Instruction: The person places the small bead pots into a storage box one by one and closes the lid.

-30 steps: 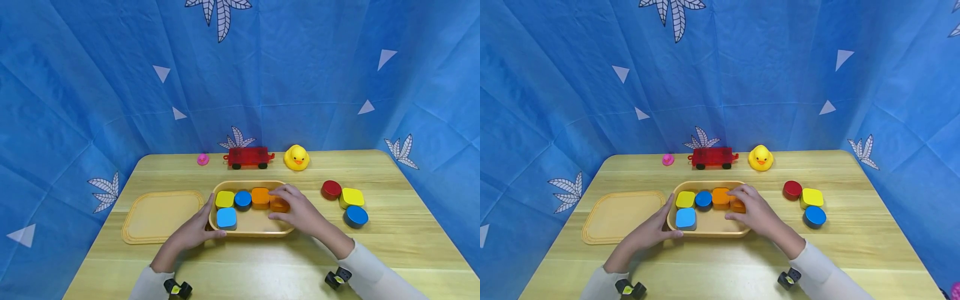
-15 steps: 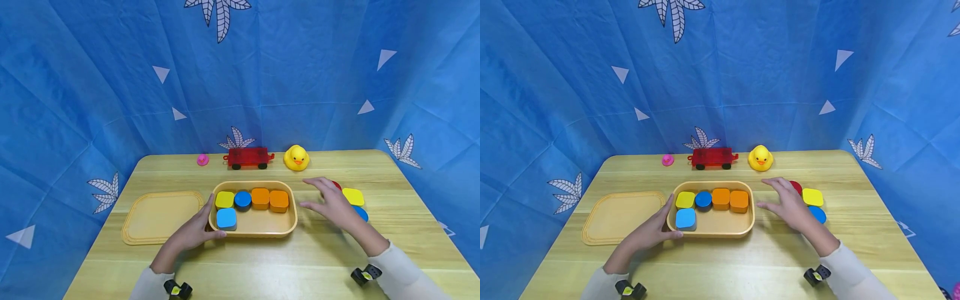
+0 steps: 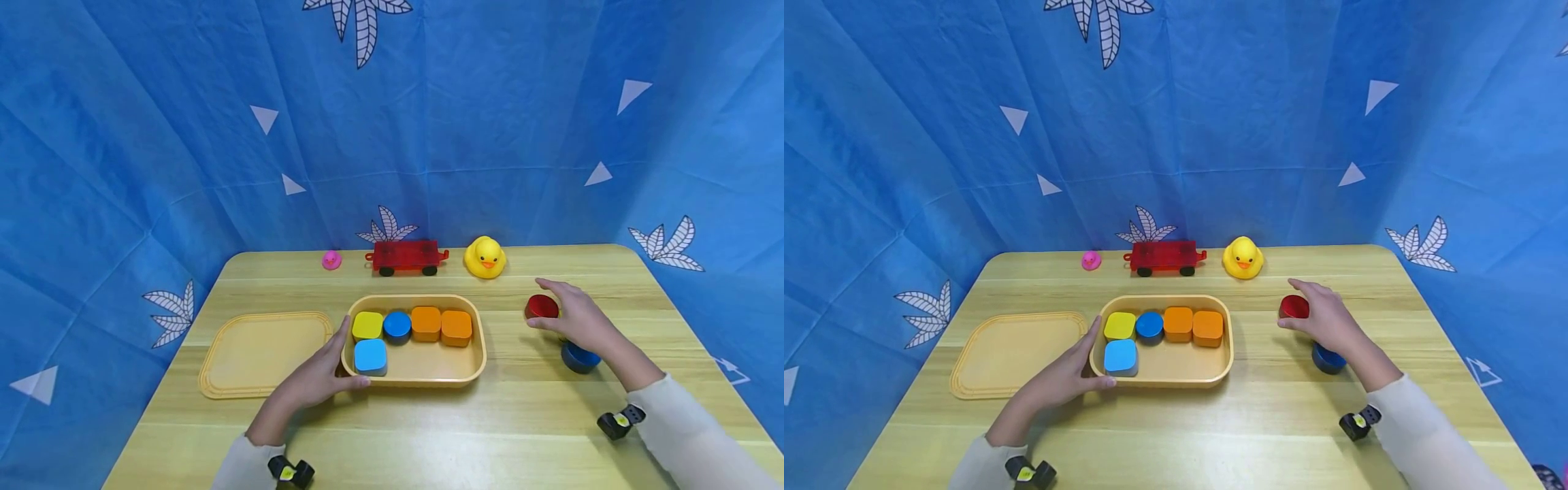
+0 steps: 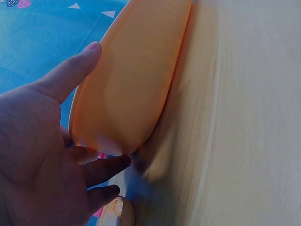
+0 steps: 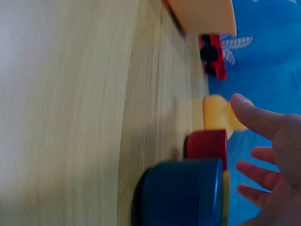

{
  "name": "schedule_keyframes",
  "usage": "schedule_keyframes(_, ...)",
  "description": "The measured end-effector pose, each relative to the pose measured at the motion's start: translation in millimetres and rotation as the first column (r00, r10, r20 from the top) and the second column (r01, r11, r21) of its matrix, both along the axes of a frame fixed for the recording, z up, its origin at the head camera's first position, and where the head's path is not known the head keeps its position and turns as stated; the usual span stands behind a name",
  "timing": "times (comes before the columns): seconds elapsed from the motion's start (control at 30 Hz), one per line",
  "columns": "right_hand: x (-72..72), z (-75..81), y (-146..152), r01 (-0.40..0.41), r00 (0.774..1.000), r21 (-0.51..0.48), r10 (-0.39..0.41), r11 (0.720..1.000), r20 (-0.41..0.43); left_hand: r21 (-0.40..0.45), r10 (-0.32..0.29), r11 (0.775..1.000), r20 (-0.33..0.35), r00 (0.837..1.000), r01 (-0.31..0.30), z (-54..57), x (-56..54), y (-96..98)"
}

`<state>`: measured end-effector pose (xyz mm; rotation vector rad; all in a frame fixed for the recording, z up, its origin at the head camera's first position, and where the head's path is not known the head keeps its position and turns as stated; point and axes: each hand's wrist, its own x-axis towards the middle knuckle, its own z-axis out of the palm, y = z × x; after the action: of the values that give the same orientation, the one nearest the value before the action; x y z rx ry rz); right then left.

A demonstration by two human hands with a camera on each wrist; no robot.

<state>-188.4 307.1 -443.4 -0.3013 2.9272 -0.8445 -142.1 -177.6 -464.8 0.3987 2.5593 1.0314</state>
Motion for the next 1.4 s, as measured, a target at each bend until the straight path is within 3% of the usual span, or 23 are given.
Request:
schedule_keyframes(0.27,-10.2,-5.9,13.4,-0.010,0.997,0.041,0.006,0.999,0.077,0.002,-0.010,1.000,-0.006,1.000,0.010,2.2,0.2,1.3)
schedule_keyframes(0.6,-13.3,-6.0,13.2,-0.033,0.999,0.064,0.031,0.997,0.036,-0.005,-0.004,1.000,-0.004,1.000,0.004,0.3,-0.3,0.3)
schedule_keyframes(0.97,-11.9,7.5,-8.4,-0.060,0.998,0.014,0.060,0.998,-0.009,-0.003,-0.012,1.000,-0.020,1.000,0.012,-0.5,-0.8,-0.2)
schedule_keyframes(1.4,-3.3,36.4,-45.8,-0.133,0.989,-0.001,0.133,0.991,-0.057,-0.002,-0.010,1.000,-0.010,1.000,0.010,-1.4,-0.4,-0.4)
